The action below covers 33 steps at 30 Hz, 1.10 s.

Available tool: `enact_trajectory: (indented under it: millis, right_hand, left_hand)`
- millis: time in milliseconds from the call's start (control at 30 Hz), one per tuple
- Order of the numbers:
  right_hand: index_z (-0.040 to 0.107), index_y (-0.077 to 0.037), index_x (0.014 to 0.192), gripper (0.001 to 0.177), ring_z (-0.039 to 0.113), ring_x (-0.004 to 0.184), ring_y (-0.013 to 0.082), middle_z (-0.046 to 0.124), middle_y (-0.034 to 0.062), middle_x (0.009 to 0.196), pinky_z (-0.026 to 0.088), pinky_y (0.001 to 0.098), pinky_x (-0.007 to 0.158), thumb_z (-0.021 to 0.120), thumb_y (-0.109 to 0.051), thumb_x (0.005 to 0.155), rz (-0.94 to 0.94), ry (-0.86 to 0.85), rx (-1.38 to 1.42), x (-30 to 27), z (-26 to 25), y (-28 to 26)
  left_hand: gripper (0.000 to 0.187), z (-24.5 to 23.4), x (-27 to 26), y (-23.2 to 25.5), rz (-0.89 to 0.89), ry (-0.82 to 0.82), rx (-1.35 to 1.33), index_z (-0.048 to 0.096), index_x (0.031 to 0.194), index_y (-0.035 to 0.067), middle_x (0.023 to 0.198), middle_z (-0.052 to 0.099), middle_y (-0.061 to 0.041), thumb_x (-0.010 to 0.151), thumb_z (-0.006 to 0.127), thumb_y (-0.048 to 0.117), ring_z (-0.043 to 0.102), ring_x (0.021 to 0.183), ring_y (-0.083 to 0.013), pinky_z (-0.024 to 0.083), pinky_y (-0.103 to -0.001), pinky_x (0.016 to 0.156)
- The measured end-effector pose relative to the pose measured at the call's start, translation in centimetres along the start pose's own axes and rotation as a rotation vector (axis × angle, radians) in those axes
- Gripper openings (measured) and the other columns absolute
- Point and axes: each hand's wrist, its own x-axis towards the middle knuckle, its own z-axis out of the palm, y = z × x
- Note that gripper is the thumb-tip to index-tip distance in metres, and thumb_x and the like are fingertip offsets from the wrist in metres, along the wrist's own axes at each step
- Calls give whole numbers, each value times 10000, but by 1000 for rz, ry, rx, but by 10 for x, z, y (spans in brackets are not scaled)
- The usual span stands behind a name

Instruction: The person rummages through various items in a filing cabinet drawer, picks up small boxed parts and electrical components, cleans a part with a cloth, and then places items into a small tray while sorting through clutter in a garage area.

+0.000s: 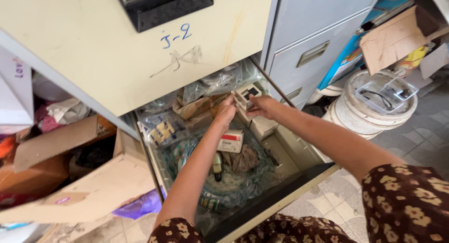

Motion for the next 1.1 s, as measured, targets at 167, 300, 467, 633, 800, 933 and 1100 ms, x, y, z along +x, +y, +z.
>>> enact_trajectory:
  millis: [167, 300, 467, 633, 800, 933, 1100]
  right_hand:
    - [526, 121, 1330, 428, 692, 1078, 456, 625, 304, 1270, 665, 487, 827, 627, -92, 973, 17, -2, -290, -59, 19, -23]
    - [568, 168, 1274, 370, 757, 1009, 402, 719, 335, 1117, 662, 429, 839, 622, -28, 965, 56, -209, -645, -92, 27, -23]
    - [651, 23, 1318, 401, 784, 969, 257, 759, 171, 1120, 630, 362, 787, 624, -158, 961, -55, -338, -1213, -100, 49, 4]
    - [582, -65, 1343, 525, 765, 828, 240, 702, 94, 1160, 589, 372, 760, 734, -260, 880, -265, -442, -1542, -111, 53, 24]
    - [526, -53, 1275, 646, 749, 820, 232, 722, 136, 1068, 581, 378, 778, 808, -410, 816, -262, -386, -1460, -117, 55, 31]
    - [546, -31, 1228, 690, 772, 825, 224, 736, 143, 1058, 589, 379, 791, 811, -476, 772, -305, -346, -1370, -103, 48, 46]
    - [393, 81, 1419, 1059, 801, 864, 255, 638, 209, 1187, 618, 362, 813, 891, -476, 669, -234, -227, -1243, -83, 44, 60]
  left_hand:
    - [673, -51, -10, -27, 115, -4, 570, 544, 1447, 30, 1470, 585, -218, 779, 464, 11, 528, 1397, -339, 394, -384, 1156]
    - [596, -72, -40, -15, -98, -142, 1023, 597, 1421, 34, 1438, 595, -252, 830, 523, 43, 553, 1362, -358, 440, -398, 1141]
    - [612, -66, -67, -16, -214, -258, 1207, 515, 1468, 43, 1467, 546, -235, 867, 613, 115, 532, 1358, -366, 448, -432, 1108]
    - [795, -55, -84, 7, -354, -275, 1171, 478, 1433, 124, 1474, 506, -129, 737, 862, 159, 464, 1383, -326, 421, -421, 1096]
    - [787, -59, -81, 3, -334, -242, 1059, 551, 1314, 115, 1390, 619, -118, 625, 916, 220, 572, 1335, -291, 475, -385, 1095]
    - [847, -60, -69, -10, -343, -242, 1103, 556, 1345, 106, 1424, 584, -108, 598, 935, 229, 543, 1352, -287, 463, -385, 1097]
    - [934, -47, -71, 8, -501, -248, 1238, 582, 1336, -60, 1375, 634, -213, 588, 993, 321, 639, 1253, -314, 549, -399, 1010]
